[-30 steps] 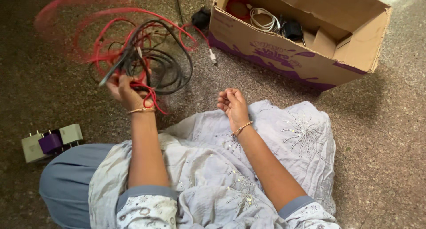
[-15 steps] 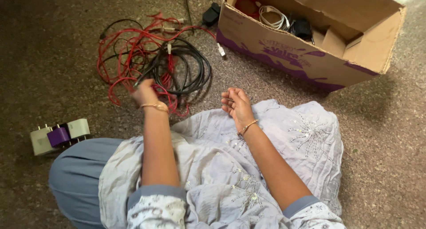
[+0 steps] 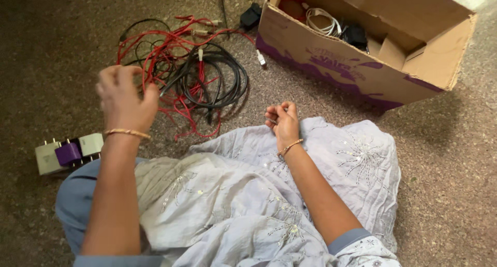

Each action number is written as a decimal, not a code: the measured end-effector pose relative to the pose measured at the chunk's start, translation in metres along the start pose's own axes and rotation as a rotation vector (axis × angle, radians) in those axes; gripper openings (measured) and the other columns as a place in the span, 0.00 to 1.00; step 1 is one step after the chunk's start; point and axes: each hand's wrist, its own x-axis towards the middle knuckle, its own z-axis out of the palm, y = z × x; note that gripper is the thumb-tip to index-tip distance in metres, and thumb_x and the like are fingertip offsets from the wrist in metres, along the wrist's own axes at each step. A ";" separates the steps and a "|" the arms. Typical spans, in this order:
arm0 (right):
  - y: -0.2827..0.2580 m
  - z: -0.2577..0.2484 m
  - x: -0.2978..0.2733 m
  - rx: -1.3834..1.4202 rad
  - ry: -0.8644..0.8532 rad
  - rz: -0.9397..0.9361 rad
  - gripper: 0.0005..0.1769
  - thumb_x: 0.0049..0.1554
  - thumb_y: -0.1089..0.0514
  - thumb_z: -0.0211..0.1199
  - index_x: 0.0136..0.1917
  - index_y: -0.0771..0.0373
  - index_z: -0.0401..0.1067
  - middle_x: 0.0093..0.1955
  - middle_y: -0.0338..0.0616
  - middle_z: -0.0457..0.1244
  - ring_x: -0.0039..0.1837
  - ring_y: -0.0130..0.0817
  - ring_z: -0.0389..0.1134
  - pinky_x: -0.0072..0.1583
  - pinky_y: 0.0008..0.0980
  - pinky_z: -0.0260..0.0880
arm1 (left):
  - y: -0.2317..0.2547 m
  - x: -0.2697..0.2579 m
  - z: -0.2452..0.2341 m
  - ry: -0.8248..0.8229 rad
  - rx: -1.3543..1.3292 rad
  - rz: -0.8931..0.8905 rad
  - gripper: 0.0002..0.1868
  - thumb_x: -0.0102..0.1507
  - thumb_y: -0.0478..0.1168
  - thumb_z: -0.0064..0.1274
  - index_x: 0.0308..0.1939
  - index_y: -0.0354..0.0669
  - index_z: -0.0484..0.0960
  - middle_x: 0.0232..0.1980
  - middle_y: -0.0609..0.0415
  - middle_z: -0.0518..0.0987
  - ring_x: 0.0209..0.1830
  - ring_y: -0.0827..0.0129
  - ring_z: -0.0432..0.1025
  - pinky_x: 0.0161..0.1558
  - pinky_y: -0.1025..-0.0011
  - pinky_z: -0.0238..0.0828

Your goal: The person sits on the floor and organizes a pile of tangled cables. They pick up individual cables, coil them neatly, and place them into a cardboard box. The person handles white, red, and black cables throughout the task.

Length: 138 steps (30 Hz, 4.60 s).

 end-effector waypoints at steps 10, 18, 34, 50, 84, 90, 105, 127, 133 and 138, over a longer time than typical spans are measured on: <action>-0.005 0.005 -0.002 -0.058 -0.044 -0.037 0.04 0.67 0.60 0.47 0.52 0.50 0.60 0.45 0.40 0.67 0.45 0.30 0.68 0.45 0.30 0.69 | -0.042 0.018 0.123 -0.429 0.109 -0.194 0.39 0.60 0.47 0.54 0.71 0.29 0.65 0.70 0.27 0.70 0.71 0.36 0.65 0.70 0.47 0.62; 0.000 0.002 0.000 -0.056 -0.012 -0.055 0.03 0.67 0.59 0.48 0.53 0.51 0.58 0.45 0.40 0.67 0.45 0.29 0.68 0.45 0.30 0.70 | -0.018 0.009 0.094 -0.615 -0.007 0.111 0.28 0.63 0.49 0.54 0.62 0.35 0.73 0.63 0.35 0.74 0.65 0.39 0.70 0.65 0.53 0.67; -0.009 0.013 -0.008 -0.130 -0.053 -0.022 0.06 0.68 0.52 0.49 0.55 0.52 0.56 0.44 0.39 0.66 0.44 0.28 0.68 0.45 0.29 0.69 | -0.002 0.014 0.033 -0.737 0.281 -0.470 0.39 0.61 0.66 0.52 0.73 0.59 0.66 0.70 0.38 0.67 0.67 0.39 0.64 0.64 0.44 0.61; -0.012 0.022 -0.020 -0.292 -0.151 -0.015 0.15 0.68 0.43 0.47 0.60 0.53 0.61 0.46 0.38 0.68 0.46 0.25 0.68 0.46 0.28 0.68 | 0.024 0.015 -0.003 -0.436 -1.088 -0.105 0.12 0.77 0.39 0.45 0.41 0.40 0.79 0.33 0.62 0.76 0.28 0.81 0.64 0.30 0.79 0.63; -0.052 0.043 -0.053 -0.122 -0.839 0.396 0.21 0.59 0.58 0.67 0.63 0.71 0.73 0.48 0.43 0.69 0.47 0.26 0.69 0.51 0.26 0.71 | 0.100 -0.006 0.037 -0.739 -0.688 0.054 0.08 0.68 0.37 0.52 0.36 0.36 0.82 0.22 0.60 0.74 0.22 0.81 0.66 0.25 0.75 0.62; -0.042 0.045 -0.047 -0.235 -0.843 0.145 0.13 0.63 0.60 0.64 0.58 0.71 0.73 0.49 0.42 0.69 0.47 0.23 0.68 0.51 0.24 0.71 | 0.105 -0.006 0.045 -0.609 -0.690 0.063 0.07 0.66 0.38 0.55 0.39 0.37 0.84 0.23 0.57 0.78 0.21 0.80 0.69 0.24 0.74 0.64; -0.032 0.043 -0.026 0.117 -0.414 0.014 0.13 0.67 0.58 0.58 0.61 0.68 0.72 0.47 0.37 0.67 0.46 0.21 0.67 0.52 0.24 0.72 | 0.073 0.000 0.069 -1.153 -1.343 0.015 0.13 0.73 0.36 0.42 0.59 0.35 0.76 0.47 0.54 0.83 0.47 0.75 0.76 0.53 0.75 0.74; -0.042 0.034 -0.023 0.546 -0.354 -0.056 0.09 0.68 0.55 0.58 0.59 0.59 0.70 0.46 0.32 0.63 0.48 0.23 0.64 0.53 0.28 0.68 | 0.053 0.011 0.028 -0.744 -0.014 0.098 0.12 0.56 0.44 0.62 0.44 0.54 0.88 0.41 0.51 0.85 0.41 0.55 0.80 0.47 0.58 0.75; -0.040 0.038 -0.024 0.370 -0.390 -0.093 0.09 0.69 0.55 0.57 0.58 0.60 0.71 0.45 0.33 0.63 0.47 0.23 0.63 0.53 0.28 0.68 | 0.060 0.023 -0.028 0.469 -0.068 0.478 0.09 0.73 0.46 0.64 0.47 0.47 0.86 0.44 0.57 0.85 0.45 0.61 0.79 0.47 0.60 0.74; -0.027 0.047 -0.029 -0.175 -0.462 -0.038 0.12 0.69 0.52 0.53 0.55 0.61 0.72 0.46 0.35 0.66 0.47 0.23 0.65 0.52 0.28 0.70 | 0.087 0.006 -0.001 0.130 -0.422 0.583 0.08 0.69 0.34 0.51 0.48 0.41 0.85 0.42 0.51 0.84 0.41 0.58 0.80 0.44 0.61 0.75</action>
